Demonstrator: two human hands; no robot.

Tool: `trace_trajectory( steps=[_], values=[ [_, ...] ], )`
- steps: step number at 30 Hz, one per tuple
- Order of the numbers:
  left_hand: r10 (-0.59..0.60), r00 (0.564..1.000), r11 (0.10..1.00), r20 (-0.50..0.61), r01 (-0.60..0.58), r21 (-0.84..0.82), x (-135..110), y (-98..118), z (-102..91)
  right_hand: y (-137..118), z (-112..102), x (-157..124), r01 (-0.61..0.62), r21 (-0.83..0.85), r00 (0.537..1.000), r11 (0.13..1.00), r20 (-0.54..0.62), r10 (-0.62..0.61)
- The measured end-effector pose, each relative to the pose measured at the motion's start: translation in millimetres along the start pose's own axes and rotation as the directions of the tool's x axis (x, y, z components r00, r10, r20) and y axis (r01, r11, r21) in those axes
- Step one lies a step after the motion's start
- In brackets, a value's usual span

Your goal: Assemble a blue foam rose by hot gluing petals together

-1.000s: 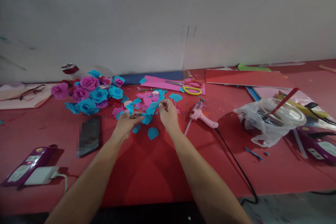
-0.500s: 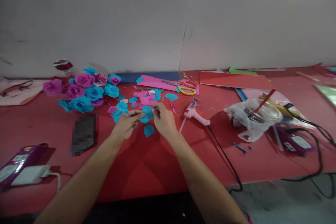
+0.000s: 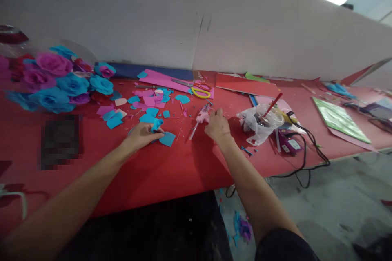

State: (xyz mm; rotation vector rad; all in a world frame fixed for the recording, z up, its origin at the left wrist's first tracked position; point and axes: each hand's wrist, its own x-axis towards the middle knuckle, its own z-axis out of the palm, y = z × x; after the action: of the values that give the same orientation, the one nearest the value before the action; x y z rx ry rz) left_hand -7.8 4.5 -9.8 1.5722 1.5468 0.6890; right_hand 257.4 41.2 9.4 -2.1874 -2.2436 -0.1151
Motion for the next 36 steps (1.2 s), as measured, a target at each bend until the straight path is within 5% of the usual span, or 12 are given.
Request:
trace_trajectory(
  steps=[5, 9, 13, 28, 36],
  values=[
    [-0.063, 0.997, 0.998, -0.041, 0.064, 0.025, 4, -7, 0.2, 11, -15, -14, 0.081, 0.245, 0.993, 0.966, -0.103, -0.057],
    [-0.082, 0.996, 0.996, -0.047, 0.081, -0.023, 4, -5, -1.5, 10, -36, -49, 0.299, 0.637, 0.940, 0.711, -0.071, -0.332],
    [-0.071, 0.997, 0.996, -0.022, 0.072, 0.050, 3, -1, -4.3, -4, -42, -70, 0.331, 0.759, 0.858, 0.561, 0.006, -0.514],
    [-0.005, 1.000, 1.000, -0.019, 0.006, 0.018, 0, 2, -4.1, -23, -33, -66, 0.321, 0.730, 0.807, 0.603, 0.122, -0.577],
    [-0.008, 1.000, 0.997, -0.023, 0.006, -0.079, 0, 3, -2.0, -23, -32, -61, 0.314, 0.687, 0.856, 0.655, 0.092, -0.508]
  ],
)
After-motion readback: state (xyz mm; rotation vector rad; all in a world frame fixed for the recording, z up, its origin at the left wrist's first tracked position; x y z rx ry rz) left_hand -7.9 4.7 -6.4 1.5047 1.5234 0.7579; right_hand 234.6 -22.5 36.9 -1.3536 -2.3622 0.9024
